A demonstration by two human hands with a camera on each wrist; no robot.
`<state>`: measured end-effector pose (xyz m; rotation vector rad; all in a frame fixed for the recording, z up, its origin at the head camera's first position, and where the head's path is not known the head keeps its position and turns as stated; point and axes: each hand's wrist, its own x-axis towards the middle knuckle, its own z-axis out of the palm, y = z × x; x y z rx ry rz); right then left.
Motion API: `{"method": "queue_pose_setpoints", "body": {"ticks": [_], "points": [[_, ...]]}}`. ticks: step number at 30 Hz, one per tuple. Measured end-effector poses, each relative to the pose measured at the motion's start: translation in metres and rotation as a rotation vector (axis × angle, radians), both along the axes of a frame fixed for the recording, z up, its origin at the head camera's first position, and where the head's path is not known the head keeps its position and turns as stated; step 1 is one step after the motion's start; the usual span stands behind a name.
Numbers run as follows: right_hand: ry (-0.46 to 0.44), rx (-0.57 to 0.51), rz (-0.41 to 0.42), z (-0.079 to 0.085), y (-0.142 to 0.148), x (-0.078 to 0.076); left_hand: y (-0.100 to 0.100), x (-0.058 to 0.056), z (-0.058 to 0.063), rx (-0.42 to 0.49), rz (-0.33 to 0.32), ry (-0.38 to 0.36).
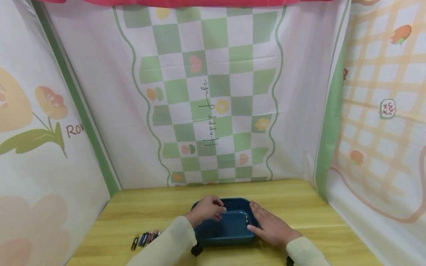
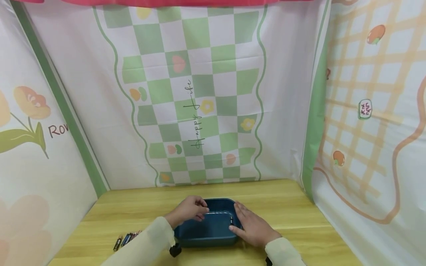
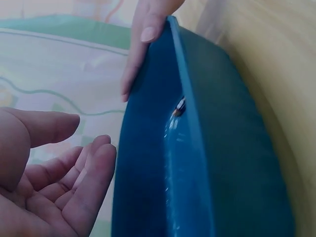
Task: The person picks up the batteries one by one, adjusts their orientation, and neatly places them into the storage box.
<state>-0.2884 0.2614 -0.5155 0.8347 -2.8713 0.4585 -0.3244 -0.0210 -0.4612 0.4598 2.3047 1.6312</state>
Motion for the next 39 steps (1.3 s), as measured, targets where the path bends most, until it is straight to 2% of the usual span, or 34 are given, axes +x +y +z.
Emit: {"method": "queue_pose_setpoints", "body": {"ticks": [7, 16, 21, 31, 39], "points": [[-0.023, 0.005, 0.013, 0.0, 0.001, -0.001, -0.023, 0.003, 0.008, 0.015, 0.051, 0.015], [0.002, 0.018, 0.017, -0.002, 0.001, -0.001, -0.064, 0.005, 0.01, 0.027, 0.087, 0.001], [0.012, 0.02, 0.019, -0.002, -0.001, 0.002, -0.084, 0.008, 0.007, 0.029, 0.109, -0.006], [0.01, 0.022, 0.028, -0.008, -0.005, 0.003, -0.12, 0.027, -0.001, -0.008, 0.185, -0.01], [0.011, 0.019, -0.001, -0.001, 0.0, 0.001, -0.139, 0.024, -0.006, -0.019, 0.208, -0.008]]}}
